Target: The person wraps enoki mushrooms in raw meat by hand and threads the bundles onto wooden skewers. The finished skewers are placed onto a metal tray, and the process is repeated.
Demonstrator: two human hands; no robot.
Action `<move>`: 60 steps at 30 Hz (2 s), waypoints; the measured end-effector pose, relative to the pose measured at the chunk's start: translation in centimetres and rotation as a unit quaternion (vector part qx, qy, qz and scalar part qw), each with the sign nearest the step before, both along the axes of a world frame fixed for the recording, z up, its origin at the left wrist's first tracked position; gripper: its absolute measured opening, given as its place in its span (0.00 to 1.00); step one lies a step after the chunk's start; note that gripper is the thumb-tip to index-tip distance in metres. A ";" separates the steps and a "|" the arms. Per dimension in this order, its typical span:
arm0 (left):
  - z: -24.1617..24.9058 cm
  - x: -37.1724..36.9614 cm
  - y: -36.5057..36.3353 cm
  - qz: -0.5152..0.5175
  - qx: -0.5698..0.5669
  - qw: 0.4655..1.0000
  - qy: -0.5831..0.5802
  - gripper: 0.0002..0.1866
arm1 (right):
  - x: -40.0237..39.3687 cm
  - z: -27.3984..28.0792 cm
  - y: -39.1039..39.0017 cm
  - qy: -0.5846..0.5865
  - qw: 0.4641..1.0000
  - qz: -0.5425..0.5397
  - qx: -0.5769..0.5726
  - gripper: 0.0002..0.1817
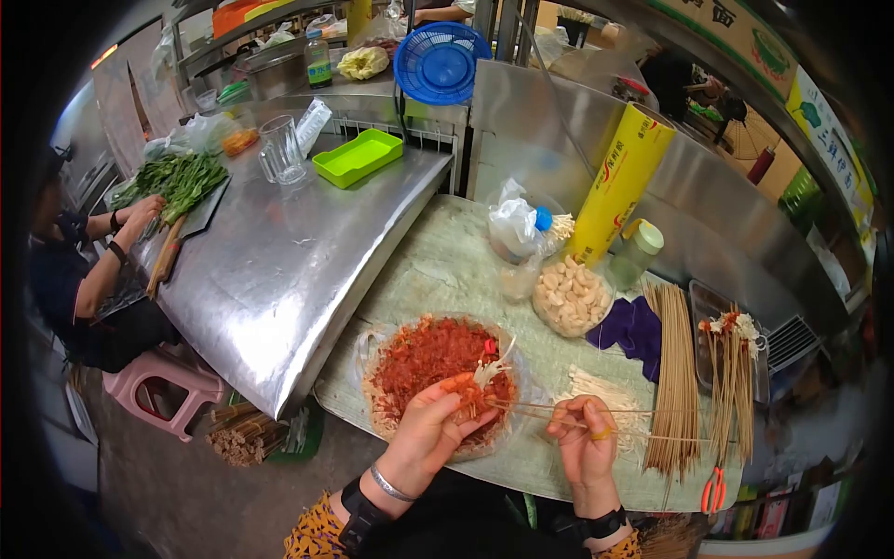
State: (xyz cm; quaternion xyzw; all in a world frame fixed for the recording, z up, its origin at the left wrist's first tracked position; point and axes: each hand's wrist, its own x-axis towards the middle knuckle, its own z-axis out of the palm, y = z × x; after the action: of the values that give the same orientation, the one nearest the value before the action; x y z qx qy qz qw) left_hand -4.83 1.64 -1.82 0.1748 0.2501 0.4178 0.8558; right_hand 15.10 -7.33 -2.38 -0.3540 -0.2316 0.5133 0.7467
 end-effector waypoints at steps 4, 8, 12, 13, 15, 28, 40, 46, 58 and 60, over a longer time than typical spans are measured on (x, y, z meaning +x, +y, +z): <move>0.0 0.0 0.0 -0.019 -0.016 0.999 -0.033 0.17 | 0.0 -0.7 0.4 0.040 0.999 0.020 -0.002 0.13; -0.8 0.1 -0.2 0.020 0.002 0.999 -0.032 0.15 | -0.9 -0.5 0.4 0.035 0.999 -0.017 -0.017 0.12; -0.8 0.6 -0.4 0.061 0.016 0.998 -0.003 0.15 | -2.0 0.5 0.3 -0.052 0.997 -0.061 0.008 0.14; -0.8 0.8 -0.4 0.083 0.043 0.995 0.028 0.15 | -2.5 1.0 0.2 -0.053 0.997 -0.060 0.008 0.14; -0.8 1.1 -0.4 0.106 0.070 0.990 0.059 0.15 | -3.2 2.0 0.0 -0.200 0.974 -0.095 0.037 0.14; -1.8 1.2 -0.2 0.188 0.168 0.959 0.129 0.16 | -4.9 5.0 0.5 -0.622 0.762 -0.057 0.168 0.07; -1.8 0.2 0.9 0.245 0.184 0.943 0.130 0.16 | -1.6 2.9 -2.1 -0.291 0.956 -0.016 0.035 0.08; -2.5 -1.0 0.7 0.202 0.371 0.890 0.171 0.24 | 7.1 2.5 -7.9 -0.106 0.975 -0.192 -0.029 0.11; 0.2 -0.5 -0.3 0.179 0.443 0.808 0.344 0.18 | 32.3 -2.3 -3.6 -0.017 0.868 -0.485 -0.111 0.17; -3.2 -1.5 0.8 0.178 0.406 0.859 0.255 0.21 | 32.0 -2.6 -3.1 -0.010 0.865 -0.488 -0.117 0.18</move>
State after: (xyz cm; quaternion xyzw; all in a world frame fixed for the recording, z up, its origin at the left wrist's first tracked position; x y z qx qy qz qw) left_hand -6.33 2.49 -5.01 0.5597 0.2949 0.5680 0.5265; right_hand 47.11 -10.47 -4.99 -0.5114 0.0248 0.1027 0.8528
